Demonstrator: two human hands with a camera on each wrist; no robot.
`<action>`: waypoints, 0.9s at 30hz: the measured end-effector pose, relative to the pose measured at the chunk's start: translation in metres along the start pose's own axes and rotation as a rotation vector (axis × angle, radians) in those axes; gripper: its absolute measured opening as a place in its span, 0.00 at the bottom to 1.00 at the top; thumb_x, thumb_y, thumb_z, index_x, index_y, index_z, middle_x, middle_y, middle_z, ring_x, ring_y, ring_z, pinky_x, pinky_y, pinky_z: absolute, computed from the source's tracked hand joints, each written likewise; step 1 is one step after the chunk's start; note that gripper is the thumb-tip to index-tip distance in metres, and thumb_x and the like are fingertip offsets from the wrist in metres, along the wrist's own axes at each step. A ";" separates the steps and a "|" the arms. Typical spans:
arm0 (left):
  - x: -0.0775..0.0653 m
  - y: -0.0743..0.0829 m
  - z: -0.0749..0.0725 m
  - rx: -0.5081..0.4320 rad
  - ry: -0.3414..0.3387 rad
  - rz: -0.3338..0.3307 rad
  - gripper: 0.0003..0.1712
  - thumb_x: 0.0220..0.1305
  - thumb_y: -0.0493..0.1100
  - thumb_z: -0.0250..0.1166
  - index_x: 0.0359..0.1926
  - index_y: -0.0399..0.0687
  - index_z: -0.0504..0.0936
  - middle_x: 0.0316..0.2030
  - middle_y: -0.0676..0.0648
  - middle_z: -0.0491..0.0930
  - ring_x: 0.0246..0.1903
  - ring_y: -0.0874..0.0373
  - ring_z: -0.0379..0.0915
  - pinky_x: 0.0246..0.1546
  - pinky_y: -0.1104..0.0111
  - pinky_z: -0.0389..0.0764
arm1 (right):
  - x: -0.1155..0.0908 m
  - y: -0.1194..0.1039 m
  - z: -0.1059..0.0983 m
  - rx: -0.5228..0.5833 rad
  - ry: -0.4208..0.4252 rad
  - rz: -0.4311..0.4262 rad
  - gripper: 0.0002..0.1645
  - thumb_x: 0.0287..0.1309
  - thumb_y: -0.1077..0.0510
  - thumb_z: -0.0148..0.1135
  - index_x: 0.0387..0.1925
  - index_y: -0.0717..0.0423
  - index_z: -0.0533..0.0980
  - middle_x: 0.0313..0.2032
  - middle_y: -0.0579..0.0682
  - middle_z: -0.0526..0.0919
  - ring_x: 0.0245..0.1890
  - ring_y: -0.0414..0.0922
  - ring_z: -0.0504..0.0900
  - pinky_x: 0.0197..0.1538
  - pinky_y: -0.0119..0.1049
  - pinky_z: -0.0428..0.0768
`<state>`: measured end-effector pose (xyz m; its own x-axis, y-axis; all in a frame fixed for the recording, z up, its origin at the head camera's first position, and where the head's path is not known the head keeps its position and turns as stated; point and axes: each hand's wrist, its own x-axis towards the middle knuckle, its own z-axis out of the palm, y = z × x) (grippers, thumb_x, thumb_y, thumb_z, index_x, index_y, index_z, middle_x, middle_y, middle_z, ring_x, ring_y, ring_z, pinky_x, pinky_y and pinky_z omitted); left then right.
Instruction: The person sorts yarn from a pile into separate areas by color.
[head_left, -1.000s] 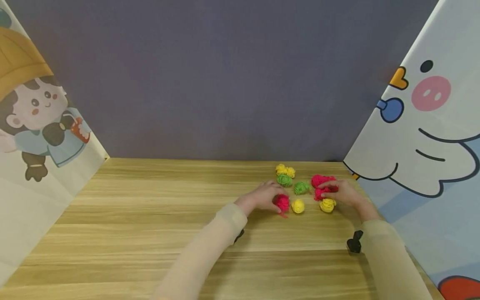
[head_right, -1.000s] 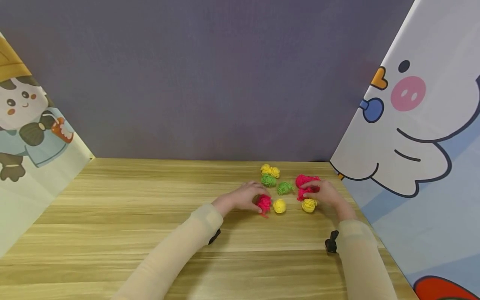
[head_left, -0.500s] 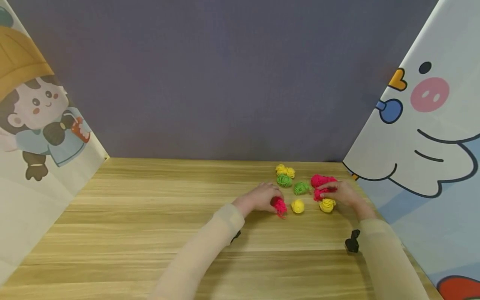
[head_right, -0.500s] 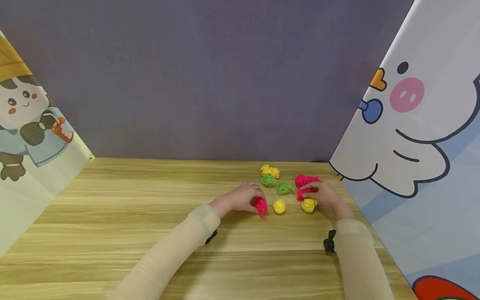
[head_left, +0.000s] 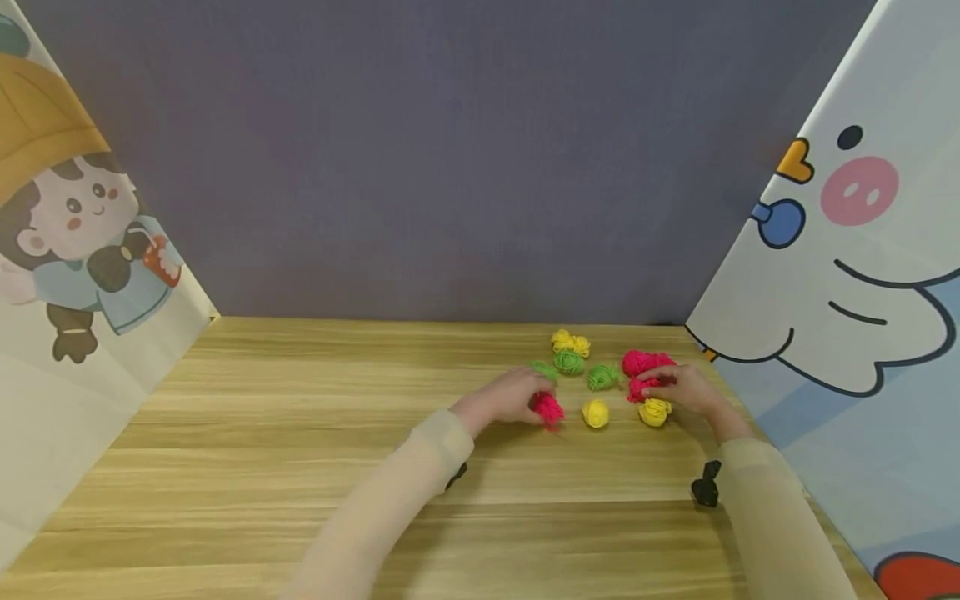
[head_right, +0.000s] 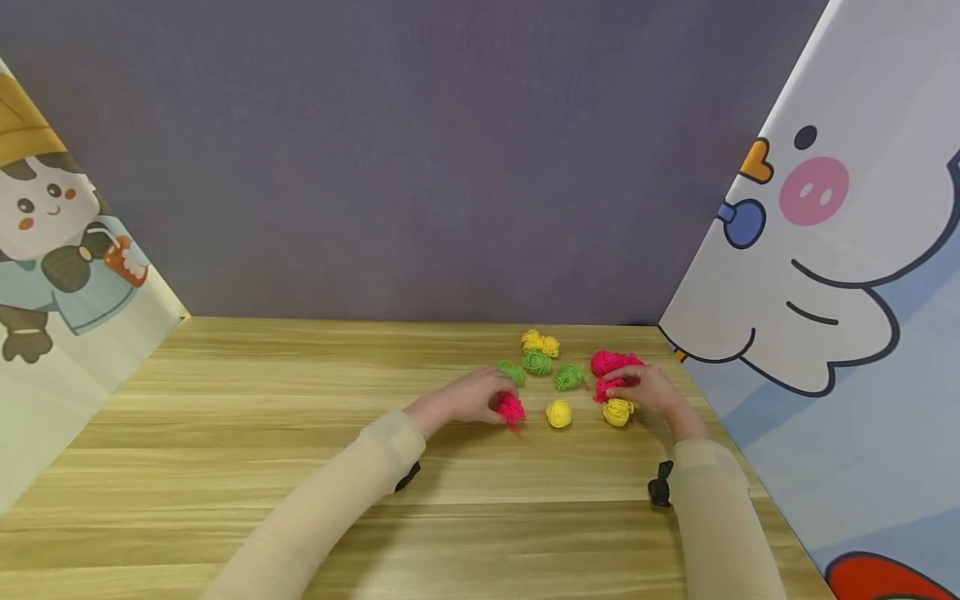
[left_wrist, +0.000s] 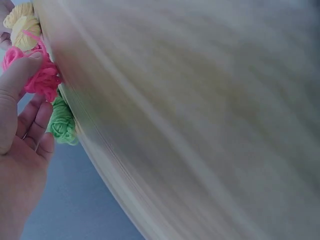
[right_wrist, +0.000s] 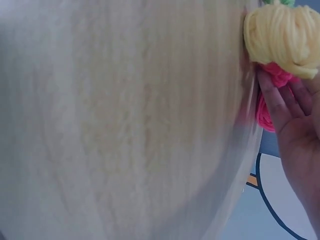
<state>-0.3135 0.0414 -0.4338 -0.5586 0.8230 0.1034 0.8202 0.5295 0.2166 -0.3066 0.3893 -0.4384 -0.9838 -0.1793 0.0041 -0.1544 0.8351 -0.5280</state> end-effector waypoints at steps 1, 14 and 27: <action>-0.001 -0.001 0.000 -0.007 0.005 0.000 0.23 0.53 0.52 0.71 0.49 0.52 0.79 0.47 0.56 0.80 0.47 0.63 0.72 0.55 0.71 0.70 | 0.000 0.000 0.000 -0.004 0.003 -0.004 0.22 0.53 0.48 0.67 0.46 0.58 0.81 0.46 0.60 0.83 0.35 0.43 0.75 0.37 0.33 0.75; -0.016 -0.002 -0.011 -0.098 0.067 -0.086 0.21 0.53 0.52 0.71 0.48 0.54 0.81 0.43 0.59 0.80 0.47 0.62 0.71 0.52 0.71 0.72 | -0.003 -0.002 -0.002 -0.072 0.003 -0.053 0.15 0.55 0.57 0.66 0.44 0.59 0.82 0.40 0.59 0.84 0.25 0.41 0.67 0.30 0.31 0.68; -0.039 -0.011 -0.029 -0.163 0.176 -0.132 0.22 0.53 0.48 0.71 0.48 0.48 0.80 0.44 0.53 0.81 0.50 0.56 0.72 0.55 0.65 0.71 | -0.005 -0.004 0.004 -0.093 0.067 -0.043 0.15 0.53 0.53 0.68 0.40 0.58 0.83 0.36 0.57 0.84 0.34 0.46 0.77 0.38 0.37 0.78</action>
<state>-0.3042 -0.0022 -0.4120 -0.6839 0.6931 0.2280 0.7162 0.5780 0.3912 -0.3012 0.3849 -0.4397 -0.9796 -0.1832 0.0831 -0.2010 0.8726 -0.4452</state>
